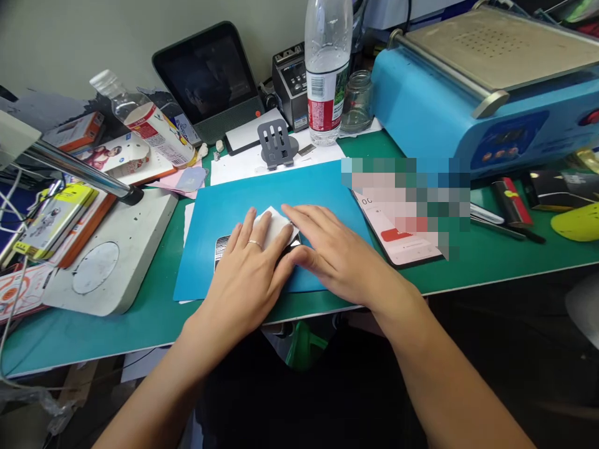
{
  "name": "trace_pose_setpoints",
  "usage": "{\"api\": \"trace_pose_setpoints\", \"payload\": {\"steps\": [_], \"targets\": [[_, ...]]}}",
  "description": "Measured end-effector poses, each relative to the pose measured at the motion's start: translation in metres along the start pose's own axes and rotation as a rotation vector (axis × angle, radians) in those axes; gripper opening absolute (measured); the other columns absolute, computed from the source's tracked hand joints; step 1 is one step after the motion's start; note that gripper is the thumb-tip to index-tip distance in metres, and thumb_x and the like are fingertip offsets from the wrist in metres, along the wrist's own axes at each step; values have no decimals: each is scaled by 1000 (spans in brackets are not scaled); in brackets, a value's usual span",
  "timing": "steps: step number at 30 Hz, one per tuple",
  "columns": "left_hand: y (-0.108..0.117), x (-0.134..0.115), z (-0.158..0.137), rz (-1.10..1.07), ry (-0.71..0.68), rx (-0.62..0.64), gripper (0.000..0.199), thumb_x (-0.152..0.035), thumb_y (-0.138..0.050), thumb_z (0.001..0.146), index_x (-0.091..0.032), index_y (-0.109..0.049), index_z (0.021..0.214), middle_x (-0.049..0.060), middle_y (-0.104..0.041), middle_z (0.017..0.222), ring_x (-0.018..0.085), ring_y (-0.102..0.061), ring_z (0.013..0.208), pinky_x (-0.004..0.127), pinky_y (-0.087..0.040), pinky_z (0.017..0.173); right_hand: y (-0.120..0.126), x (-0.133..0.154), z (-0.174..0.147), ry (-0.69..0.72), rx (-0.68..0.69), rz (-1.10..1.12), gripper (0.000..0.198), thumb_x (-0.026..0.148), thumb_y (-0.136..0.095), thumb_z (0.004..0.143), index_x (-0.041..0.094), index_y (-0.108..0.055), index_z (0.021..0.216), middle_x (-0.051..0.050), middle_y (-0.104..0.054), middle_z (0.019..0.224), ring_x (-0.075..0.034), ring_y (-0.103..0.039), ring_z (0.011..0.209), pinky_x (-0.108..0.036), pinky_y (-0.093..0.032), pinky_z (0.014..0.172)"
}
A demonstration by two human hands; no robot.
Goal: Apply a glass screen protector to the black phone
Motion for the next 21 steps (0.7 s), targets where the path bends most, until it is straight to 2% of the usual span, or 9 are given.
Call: {"api": "trace_pose_setpoints", "payload": {"steps": [3,6,12,16,18,21], "targets": [[-2,-3,6,-30,-22,7,48,-41,-39,111,-16,-50,151,22,-41,164,42,-25,158,58,-34,124,2,-1,1,-8,-24,-3,96,82,-19,92,19,-42,160,-16,-52,160,-34,-46,148,-55,-39,122],[-2,1,-3,-44,-46,3,49,-39,-38,112,-15,-47,153,20,-42,164,39,-25,159,56,-34,125,0,-3,2,-23,-5,-12,98,83,-18,91,18,-43,160,-16,-52,159,-36,-46,148,-56,-39,122],[2,37,-47,14,15,34,48,-35,-37,111,-20,-44,156,12,-36,169,39,-19,160,61,-33,125,0,-5,1,-38,-2,-16,102,84,-16,89,17,-40,161,-17,-50,161,-36,-44,149,-56,-40,120],[2,55,-64,56,49,48,50,-33,-36,111,-20,-39,160,7,-30,172,37,-15,162,61,-34,125,-1,-6,1,-53,11,-13,102,85,-16,89,17,-41,161,-16,-50,161,-37,-44,149,-58,-42,119],[-1,54,-63,54,57,43,52,-34,-35,112,-18,-35,161,9,-32,171,35,-20,161,61,-35,124,-1,-5,1,-44,20,-9,102,85,-17,89,17,-41,161,-16,-50,161,-37,-44,149,-58,-42,119],[-7,37,-50,-1,34,19,56,-38,-36,111,-13,-34,161,13,-34,169,32,-29,158,57,-36,125,-1,-3,2,-32,23,-14,102,84,-16,89,17,-41,161,-16,-49,161,-36,-44,149,-57,-40,121]]}}
Point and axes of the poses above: each hand's wrist, its own z-axis towards the middle knuckle, its own y-axis out of the back of the hand, x = y × z, the point moved 10 cm from there along z, towards the middle knuckle
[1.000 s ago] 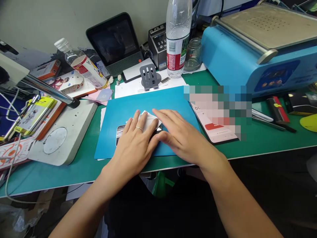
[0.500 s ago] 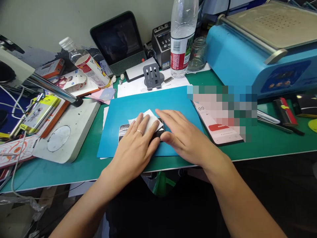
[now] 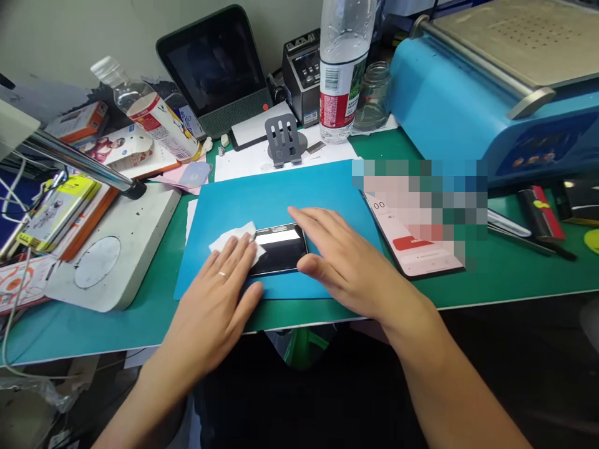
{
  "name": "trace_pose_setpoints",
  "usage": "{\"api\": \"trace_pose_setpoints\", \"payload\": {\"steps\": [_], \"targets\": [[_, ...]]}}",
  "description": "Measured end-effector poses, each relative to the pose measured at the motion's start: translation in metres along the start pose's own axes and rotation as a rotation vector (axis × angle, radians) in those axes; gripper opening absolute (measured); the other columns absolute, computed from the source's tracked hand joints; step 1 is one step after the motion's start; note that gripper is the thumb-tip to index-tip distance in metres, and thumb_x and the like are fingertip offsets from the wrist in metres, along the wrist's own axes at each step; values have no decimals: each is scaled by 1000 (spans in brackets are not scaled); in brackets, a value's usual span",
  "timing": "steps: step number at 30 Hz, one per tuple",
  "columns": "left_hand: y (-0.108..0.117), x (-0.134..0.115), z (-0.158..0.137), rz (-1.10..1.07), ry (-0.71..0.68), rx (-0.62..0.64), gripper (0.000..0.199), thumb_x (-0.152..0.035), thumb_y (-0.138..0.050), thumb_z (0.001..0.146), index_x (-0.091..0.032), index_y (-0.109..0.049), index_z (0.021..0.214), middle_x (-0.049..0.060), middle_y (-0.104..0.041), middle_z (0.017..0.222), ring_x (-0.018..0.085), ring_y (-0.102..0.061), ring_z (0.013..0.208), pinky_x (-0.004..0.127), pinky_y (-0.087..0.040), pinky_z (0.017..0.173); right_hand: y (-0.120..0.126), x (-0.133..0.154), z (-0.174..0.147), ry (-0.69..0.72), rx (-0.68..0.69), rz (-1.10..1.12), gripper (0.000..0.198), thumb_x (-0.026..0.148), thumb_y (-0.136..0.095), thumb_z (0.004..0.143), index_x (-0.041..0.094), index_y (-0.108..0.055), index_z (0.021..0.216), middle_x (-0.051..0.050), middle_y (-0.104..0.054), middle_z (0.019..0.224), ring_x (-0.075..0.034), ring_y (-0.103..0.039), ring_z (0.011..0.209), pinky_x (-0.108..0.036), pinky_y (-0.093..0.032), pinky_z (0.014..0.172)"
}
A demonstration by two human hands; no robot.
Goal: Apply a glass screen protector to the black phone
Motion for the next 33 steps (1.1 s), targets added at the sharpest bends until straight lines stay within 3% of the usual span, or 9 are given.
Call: {"api": "trace_pose_setpoints", "payload": {"steps": [6,10,13,20,23,26,33], "targets": [[-8,-53,34,-106,-108,-18,62,-48,-36,111,-10,-39,160,10,-33,170,33,-28,159,54,-32,128,-1,-2,1,-1,-10,-23,99,83,-16,91,18,-42,161,-18,-52,159,-35,-47,147,-56,-39,121],[-8,-72,33,-161,-165,-34,64,-51,-32,111,-11,-39,160,8,-35,169,29,-27,160,50,-30,129,-4,-6,2,-23,5,-42,99,83,-16,91,16,-43,160,-18,-52,159,-35,-46,148,-56,-40,121],[-8,-64,20,-149,-184,-29,68,-56,-28,111,-12,-36,161,7,-33,170,27,-28,159,47,-33,128,-5,-7,2,-32,17,-54,97,82,-20,92,17,-42,160,-18,-51,159,-34,-45,148,-55,-39,121],[-2,3,-23,-7,-79,-47,62,-47,-31,112,-10,-33,162,12,-32,169,31,-33,157,54,-44,120,-3,-9,3,-90,19,-62,94,81,-22,91,20,-43,160,-14,-51,160,-33,-45,149,-54,-39,122],[-1,14,-33,41,-45,-69,62,-44,-32,112,-9,-30,163,14,-31,170,32,-33,157,56,-44,119,-4,-10,2,-92,22,-74,94,81,-22,91,20,-44,160,-14,-52,160,-33,-45,149,-53,-39,122],[-1,6,-28,39,-41,-101,64,-47,-33,111,-6,-35,161,17,-31,169,35,-33,157,56,-45,118,-5,-9,2,-81,18,-88,93,80,-22,93,18,-44,159,-15,-52,159,-32,-45,148,-54,-39,122],[-7,-45,7,-25,-118,-102,79,-63,-30,108,-4,-38,160,17,-31,169,34,-28,158,50,-38,125,-3,-5,5,-48,-5,-85,99,81,-18,92,12,-48,157,-18,-54,158,-35,-46,148,-56,-38,123]]}}
Point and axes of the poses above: each hand's wrist, its own z-axis towards the middle knuckle, its own y-axis out of the back of the hand, x = y × z, the point moved 10 cm from there along z, towards the middle knuckle
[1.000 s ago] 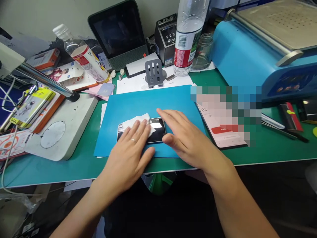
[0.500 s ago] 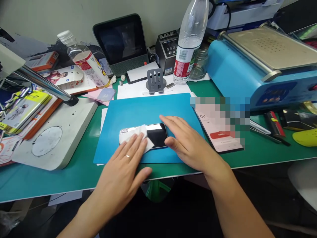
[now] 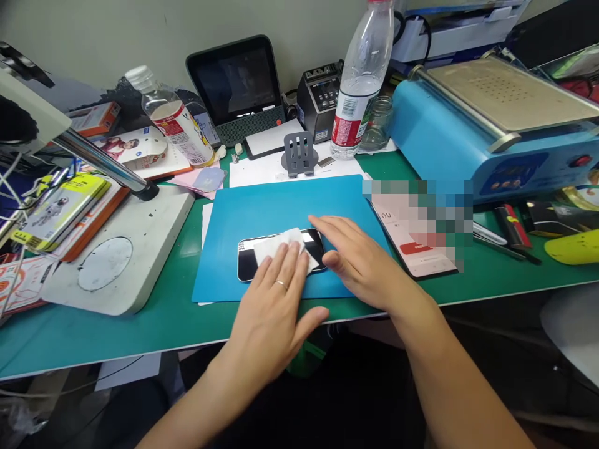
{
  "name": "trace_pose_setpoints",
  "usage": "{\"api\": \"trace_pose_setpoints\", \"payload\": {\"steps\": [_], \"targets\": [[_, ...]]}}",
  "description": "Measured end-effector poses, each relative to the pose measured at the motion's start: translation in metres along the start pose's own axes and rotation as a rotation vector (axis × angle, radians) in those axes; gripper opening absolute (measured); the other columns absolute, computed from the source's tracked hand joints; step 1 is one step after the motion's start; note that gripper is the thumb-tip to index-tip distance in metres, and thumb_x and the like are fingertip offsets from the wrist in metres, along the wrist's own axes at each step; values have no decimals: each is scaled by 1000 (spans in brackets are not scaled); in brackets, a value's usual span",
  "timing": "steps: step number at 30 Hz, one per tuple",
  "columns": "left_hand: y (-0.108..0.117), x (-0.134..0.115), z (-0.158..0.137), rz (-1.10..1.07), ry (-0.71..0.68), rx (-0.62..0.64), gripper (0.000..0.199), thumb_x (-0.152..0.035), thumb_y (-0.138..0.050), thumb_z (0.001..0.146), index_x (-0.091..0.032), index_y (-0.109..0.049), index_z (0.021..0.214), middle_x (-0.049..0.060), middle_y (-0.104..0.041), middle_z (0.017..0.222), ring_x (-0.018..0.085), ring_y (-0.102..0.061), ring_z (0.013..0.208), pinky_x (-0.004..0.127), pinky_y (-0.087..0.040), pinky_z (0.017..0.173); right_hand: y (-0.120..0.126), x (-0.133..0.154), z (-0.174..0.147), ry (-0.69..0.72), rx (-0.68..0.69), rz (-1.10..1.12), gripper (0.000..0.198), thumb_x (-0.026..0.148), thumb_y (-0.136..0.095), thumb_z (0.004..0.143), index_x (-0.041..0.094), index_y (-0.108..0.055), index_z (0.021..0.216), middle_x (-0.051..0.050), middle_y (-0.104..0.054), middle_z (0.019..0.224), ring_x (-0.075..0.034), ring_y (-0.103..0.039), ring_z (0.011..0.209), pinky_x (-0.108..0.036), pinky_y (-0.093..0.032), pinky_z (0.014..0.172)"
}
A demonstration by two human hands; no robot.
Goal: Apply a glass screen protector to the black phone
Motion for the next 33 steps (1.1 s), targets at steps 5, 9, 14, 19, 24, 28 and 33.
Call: {"api": "trace_pose_setpoints", "payload": {"steps": [5,9,14,19,24,28,33], "targets": [[-2,-10,1,-31,-43,1,77,-62,-29,108,-7,-37,161,15,-30,170,32,-27,159,49,-37,126,0,1,-1,3,11,-6,104,83,-12,90,11,-49,155,-19,-55,156,-35,-47,147,-58,-37,123],[2,4,-17,-35,-86,28,70,-58,-30,110,-11,-38,161,11,-31,170,30,-30,158,49,-41,123,0,1,0,-8,11,-4,105,84,-11,88,13,-48,157,-17,-54,158,-35,-46,148,-58,-36,124],[11,25,-32,-2,-137,29,62,-53,-35,110,-17,-42,160,10,-35,168,31,-36,156,50,-44,121,1,2,0,-15,10,13,105,85,-12,88,13,-48,157,-18,-54,157,-36,-46,147,-57,-37,123],[12,32,-23,-15,-241,78,56,-50,-36,111,-21,-46,157,11,-35,169,34,-35,156,54,-44,119,1,4,0,2,10,30,106,84,-13,89,11,-49,156,-18,-55,157,-35,-46,147,-56,-36,123],[11,29,-8,-15,-318,118,54,-49,-39,111,-22,-48,156,13,-39,167,36,-36,155,55,-45,119,2,6,-1,11,9,45,106,84,-13,89,10,-49,155,-18,-56,156,-34,-47,146,-55,-37,122],[9,24,-1,13,-352,115,54,-49,-44,109,-22,-49,155,15,-41,166,39,-38,153,56,-46,117,1,6,-2,24,11,52,108,84,-11,88,9,-48,156,-19,-56,156,-35,-47,146,-56,-38,121],[9,23,-2,43,-376,111,54,-48,-46,109,-21,-50,155,16,-42,165,39,-39,152,56,-46,117,2,3,-3,36,-22,78,106,84,-11,88,12,-48,157,-17,-56,156,-34,-46,147,-55,-38,121]]}}
Point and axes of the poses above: each hand's wrist, its own z-axis towards the middle knuckle, its own y-axis out of the back of the hand, x = y × z, the point moved 10 cm from there along z, towards the middle knuckle
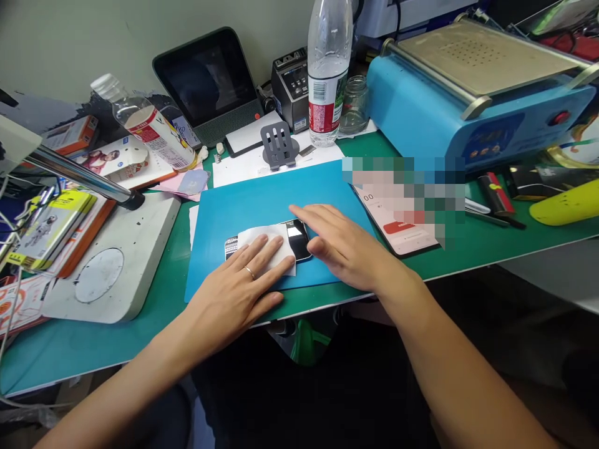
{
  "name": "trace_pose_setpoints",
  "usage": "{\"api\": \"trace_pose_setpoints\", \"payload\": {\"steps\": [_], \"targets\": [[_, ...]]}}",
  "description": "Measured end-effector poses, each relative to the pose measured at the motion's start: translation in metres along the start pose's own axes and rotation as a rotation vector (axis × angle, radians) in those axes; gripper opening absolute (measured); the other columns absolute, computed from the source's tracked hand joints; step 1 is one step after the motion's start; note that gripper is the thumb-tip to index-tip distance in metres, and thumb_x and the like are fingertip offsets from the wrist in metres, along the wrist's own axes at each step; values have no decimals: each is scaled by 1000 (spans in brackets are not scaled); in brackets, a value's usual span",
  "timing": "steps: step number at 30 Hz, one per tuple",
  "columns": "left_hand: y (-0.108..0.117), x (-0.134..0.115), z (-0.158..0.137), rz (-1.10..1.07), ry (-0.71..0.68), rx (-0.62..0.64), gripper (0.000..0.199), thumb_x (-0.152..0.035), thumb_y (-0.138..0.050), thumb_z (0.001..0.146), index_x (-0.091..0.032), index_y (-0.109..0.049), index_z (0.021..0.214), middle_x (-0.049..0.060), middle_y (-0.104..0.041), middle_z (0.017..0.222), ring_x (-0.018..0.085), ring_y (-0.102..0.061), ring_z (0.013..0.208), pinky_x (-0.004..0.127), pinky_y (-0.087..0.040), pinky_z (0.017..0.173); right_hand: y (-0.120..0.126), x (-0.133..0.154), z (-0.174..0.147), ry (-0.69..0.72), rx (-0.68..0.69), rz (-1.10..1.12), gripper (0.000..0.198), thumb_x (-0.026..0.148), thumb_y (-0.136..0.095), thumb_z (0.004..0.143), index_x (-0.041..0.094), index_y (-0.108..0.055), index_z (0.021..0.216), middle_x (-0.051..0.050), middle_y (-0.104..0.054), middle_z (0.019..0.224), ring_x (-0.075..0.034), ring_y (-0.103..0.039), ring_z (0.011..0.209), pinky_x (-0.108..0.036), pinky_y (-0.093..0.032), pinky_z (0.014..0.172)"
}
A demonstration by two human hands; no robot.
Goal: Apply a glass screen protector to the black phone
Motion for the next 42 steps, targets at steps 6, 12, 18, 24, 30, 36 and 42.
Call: {"api": "trace_pose_setpoints", "payload": {"steps": [6,12,18,24,30,36,42], "targets": [[-2,3,-7,33,7,23,53,-45,-49,108,-22,-48,156,15,-39,167,39,-37,153,56,-46,117,0,-3,-1,5,-15,19,105,85,-13,88,14,-47,157,-16,-56,156,-34,-46,147,-55,-38,121],[-5,-4,14,4,24,32,57,-50,-45,108,-22,-46,158,16,-38,167,40,-34,155,58,-41,120,5,-2,-2,1,-40,62,110,88,-7,83,19,-47,158,-15,-55,158,-35,-47,147,-57,-37,122],[-5,-7,29,-49,38,51,61,-54,-46,108,-22,-42,160,15,-34,169,39,-29,157,58,-34,125,8,0,-1,-18,-48,74,115,89,-4,80,17,-49,156,-16,-55,158,-34,-48,147,-55,-34,124],[-4,-4,19,-42,43,57,60,-51,-47,108,-20,-44,159,15,-33,170,39,-30,157,59,-37,123,7,-3,-3,-29,-29,96,116,90,-7,79,15,-47,158,-16,-53,159,-35,-46,148,-54,-36,123],[-6,-7,30,-39,31,76,64,-52,-50,106,-19,-40,161,18,-32,169,40,-31,156,61,-38,121,9,-1,-2,-24,-38,103,112,89,-8,81,18,-48,157,-16,-54,158,-34,-46,149,-54,-36,123],[-7,-7,26,-33,43,83,62,-45,-52,106,-19,-40,161,17,-31,170,39,-29,157,60,-37,122,6,-4,-4,-52,-15,99,113,89,-9,80,17,-46,158,-16,-54,158,-35,-45,149,-54,-38,122],[-7,-6,21,-17,67,52,60,-43,-53,105,-20,-41,160,16,-34,169,38,-31,157,58,-36,123,8,-3,-3,-38,-17,95,112,89,-10,81,17,-47,158,-16,-55,157,-35,-46,148,-56,-38,122]]}}
Point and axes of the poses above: each hand's wrist, its own z-axis towards the middle knuckle, its own y-axis out of the back of the hand, x = y × z, the point moved 10 cm from there along z, towards the middle knuckle
